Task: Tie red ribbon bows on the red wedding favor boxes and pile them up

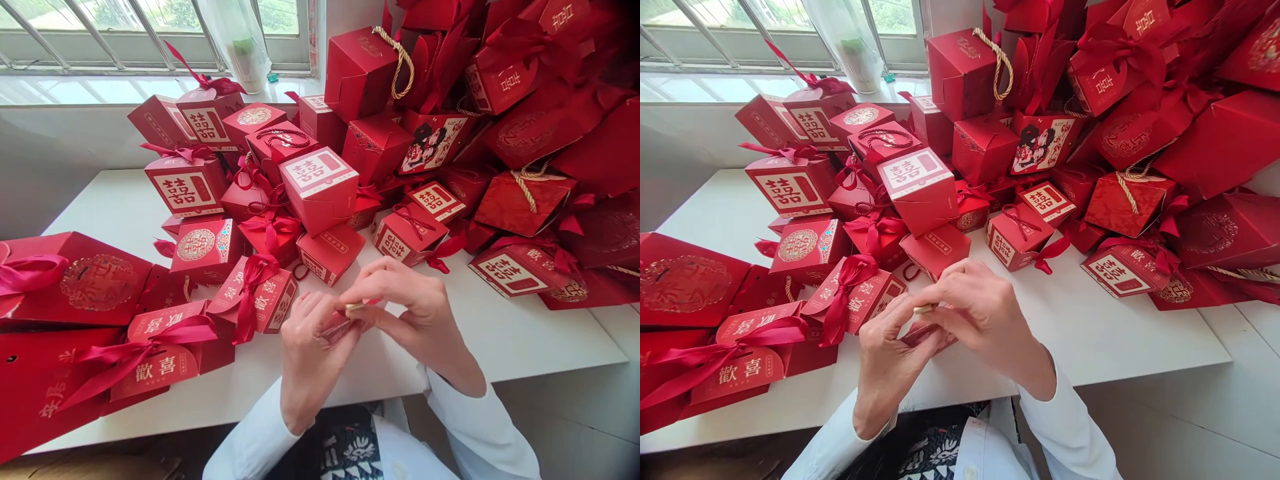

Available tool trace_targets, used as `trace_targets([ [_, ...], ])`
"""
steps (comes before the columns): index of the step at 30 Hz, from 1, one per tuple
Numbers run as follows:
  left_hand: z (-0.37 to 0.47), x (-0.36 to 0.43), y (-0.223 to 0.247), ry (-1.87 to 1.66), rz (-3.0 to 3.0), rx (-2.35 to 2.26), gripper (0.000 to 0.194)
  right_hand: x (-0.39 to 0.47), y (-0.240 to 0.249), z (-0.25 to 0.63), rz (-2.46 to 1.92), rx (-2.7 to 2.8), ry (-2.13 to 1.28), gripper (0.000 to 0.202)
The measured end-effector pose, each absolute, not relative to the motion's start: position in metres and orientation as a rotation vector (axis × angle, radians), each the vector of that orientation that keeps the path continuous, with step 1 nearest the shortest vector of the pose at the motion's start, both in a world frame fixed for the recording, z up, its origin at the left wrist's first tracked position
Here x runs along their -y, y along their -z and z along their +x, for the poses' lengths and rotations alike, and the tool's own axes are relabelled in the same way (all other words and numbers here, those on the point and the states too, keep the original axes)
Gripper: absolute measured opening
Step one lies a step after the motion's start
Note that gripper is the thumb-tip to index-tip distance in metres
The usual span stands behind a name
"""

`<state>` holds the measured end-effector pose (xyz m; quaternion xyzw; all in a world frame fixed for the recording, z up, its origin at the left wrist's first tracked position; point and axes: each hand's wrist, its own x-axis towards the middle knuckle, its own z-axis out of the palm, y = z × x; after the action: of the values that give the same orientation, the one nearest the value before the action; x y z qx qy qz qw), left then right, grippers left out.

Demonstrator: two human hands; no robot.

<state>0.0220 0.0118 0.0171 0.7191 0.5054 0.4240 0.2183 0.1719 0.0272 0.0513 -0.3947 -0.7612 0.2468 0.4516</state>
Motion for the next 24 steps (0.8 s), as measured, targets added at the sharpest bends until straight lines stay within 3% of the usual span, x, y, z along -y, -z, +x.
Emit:
trace_targets([
  [4, 0.013, -0.007, -0.018, -1.123, 1.857, -1.375, 0.011, -0.026, -0.044, 0.183, -1.072, 1.669, -0.818, 0.016],
  [9, 0.009, -0.005, -0.018, -1.183, 1.822, -1.326, 0.004, -0.024, -0.042, 0.196, -1.139, 1.844, -0.810, 0.052],
  [14, 0.010, -0.004, -0.018, -1.199, 1.821, -1.326, 0.003, -0.026, -0.036, 0.195, -1.110, 2.002, -0.763, 0.008],
  [24, 0.010, -0.005, -0.022, -1.179, 1.860, -1.277, 0.002, -0.031, -0.031, 0.194, -0.968, 2.081, -0.723, 0.011],
])
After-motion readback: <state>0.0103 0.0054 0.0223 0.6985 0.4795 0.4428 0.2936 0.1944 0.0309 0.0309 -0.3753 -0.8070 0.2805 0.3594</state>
